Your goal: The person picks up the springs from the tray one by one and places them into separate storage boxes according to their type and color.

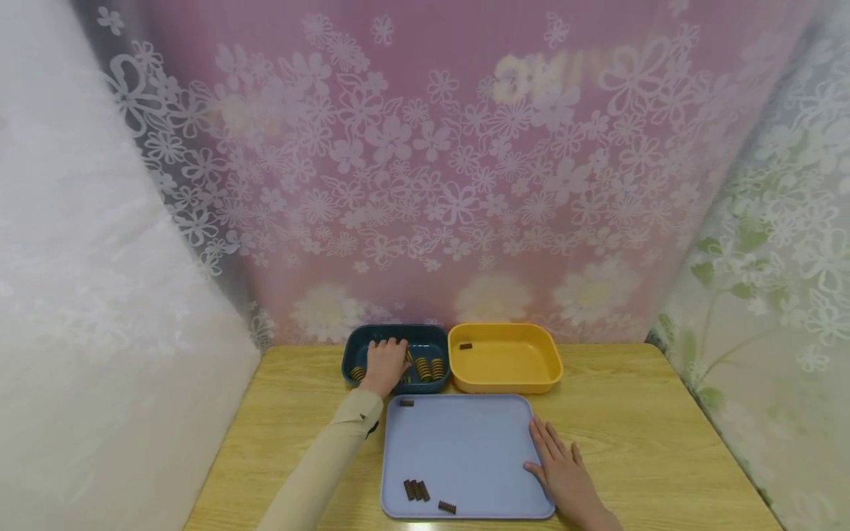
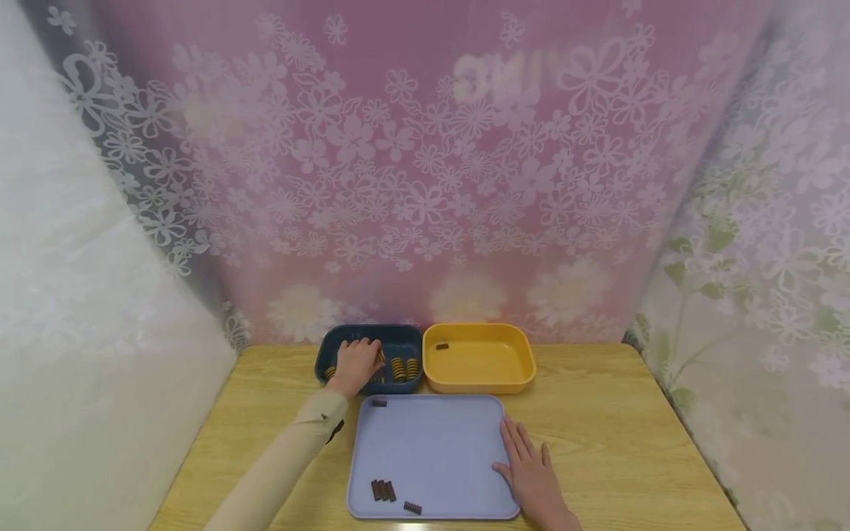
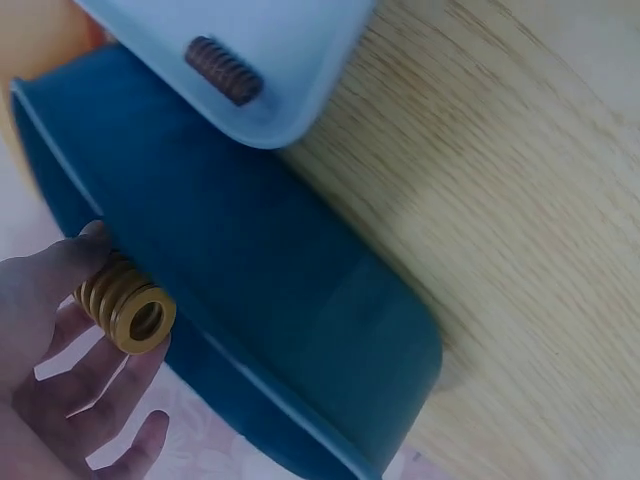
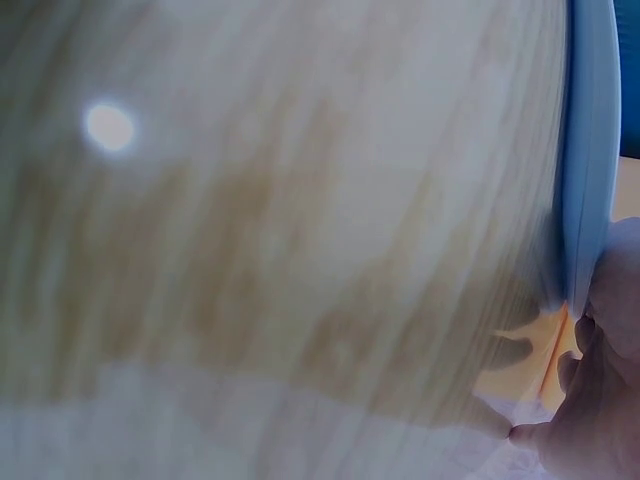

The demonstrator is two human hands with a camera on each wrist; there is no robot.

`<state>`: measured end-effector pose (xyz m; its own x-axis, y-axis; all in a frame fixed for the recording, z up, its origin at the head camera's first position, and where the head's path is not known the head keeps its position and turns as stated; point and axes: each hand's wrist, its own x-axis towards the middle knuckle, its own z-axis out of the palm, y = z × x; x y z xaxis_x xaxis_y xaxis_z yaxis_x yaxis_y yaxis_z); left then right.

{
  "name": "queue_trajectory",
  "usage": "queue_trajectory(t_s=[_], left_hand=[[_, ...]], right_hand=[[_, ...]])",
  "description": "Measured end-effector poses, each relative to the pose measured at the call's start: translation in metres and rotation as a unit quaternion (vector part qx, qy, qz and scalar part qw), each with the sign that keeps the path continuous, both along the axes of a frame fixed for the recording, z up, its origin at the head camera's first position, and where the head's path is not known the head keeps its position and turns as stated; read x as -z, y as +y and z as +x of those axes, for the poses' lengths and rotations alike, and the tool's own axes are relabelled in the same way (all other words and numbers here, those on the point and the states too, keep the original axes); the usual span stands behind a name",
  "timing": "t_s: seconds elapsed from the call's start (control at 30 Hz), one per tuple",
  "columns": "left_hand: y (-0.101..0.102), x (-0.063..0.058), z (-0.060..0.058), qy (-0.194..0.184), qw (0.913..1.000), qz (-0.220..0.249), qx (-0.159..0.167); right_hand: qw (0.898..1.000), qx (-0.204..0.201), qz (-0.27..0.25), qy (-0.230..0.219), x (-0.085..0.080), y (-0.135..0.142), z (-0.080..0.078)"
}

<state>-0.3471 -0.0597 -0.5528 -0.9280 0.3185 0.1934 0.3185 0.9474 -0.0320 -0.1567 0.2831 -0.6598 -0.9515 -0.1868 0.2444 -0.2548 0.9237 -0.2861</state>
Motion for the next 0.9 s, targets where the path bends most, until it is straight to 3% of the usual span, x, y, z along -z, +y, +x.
queue_trajectory(t_s=[0.23,0.5,0.9], left_hand=[[0.004,0.004,-0.009,-0.055,0.9978,-0.038,0.002],[0.007,0.008,-0.017,-0.093,0.9938,-0.06,0.007],[0.005,0.023,-0.021,-0.129,0.9911,-0.035,0.0]], right_hand=[[0.998,0.017,0.009,-0.056,-0.011,-0.003,0.001],[0.999,0.015,0.007,-0.046,-0.012,-0.005,0.002],[0.999,0.016,0.019,-0.032,-0.012,-0.005,0.002]])
